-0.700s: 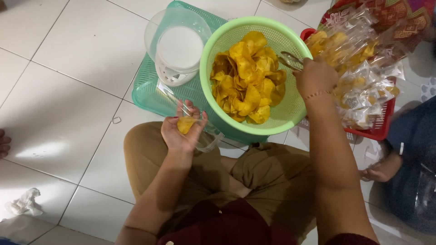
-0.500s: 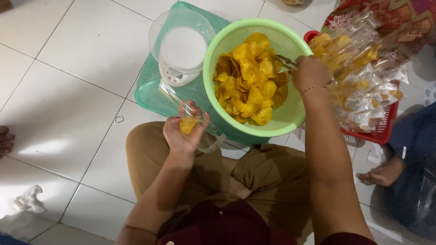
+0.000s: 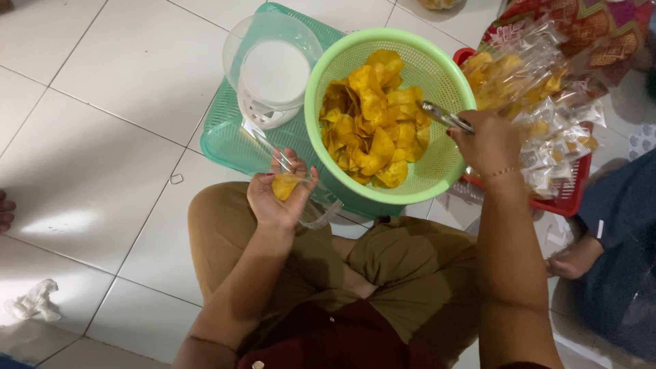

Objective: Packaging fried chips into small plastic bags using metal tongs

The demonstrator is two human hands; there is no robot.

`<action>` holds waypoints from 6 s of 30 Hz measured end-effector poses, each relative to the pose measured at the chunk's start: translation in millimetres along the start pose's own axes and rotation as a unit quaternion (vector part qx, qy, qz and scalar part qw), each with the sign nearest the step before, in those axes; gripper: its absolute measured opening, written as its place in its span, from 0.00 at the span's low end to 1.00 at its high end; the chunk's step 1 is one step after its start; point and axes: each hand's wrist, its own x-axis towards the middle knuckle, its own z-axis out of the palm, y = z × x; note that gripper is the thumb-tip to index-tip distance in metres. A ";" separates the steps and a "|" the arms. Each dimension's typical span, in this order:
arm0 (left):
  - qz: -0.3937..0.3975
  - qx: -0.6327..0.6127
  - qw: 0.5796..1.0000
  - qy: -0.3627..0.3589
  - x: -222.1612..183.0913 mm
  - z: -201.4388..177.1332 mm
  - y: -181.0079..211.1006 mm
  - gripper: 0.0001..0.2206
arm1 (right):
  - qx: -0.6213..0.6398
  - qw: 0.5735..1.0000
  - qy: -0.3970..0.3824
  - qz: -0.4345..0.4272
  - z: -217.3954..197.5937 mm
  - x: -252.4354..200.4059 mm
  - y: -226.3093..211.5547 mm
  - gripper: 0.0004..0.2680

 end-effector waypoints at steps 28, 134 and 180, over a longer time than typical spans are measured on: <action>0.087 0.043 0.995 -0.017 5.3 19.4 -22.4 0.19 | 0.039 0.904 0.360 -0.227 44.6 -134.5 -97.1 0.07; 0.030 0.097 0.994 -0.038 26.4 -13.4 26.7 0.11 | 0.176 0.982 -0.041 0.047 -5.2 2.6 -13.0 0.21; 0.067 0.029 0.994 -0.076 22.9 -9.4 28.5 0.09 | 0.239 0.965 -0.033 0.100 -28.0 -19.3 -20.3 0.06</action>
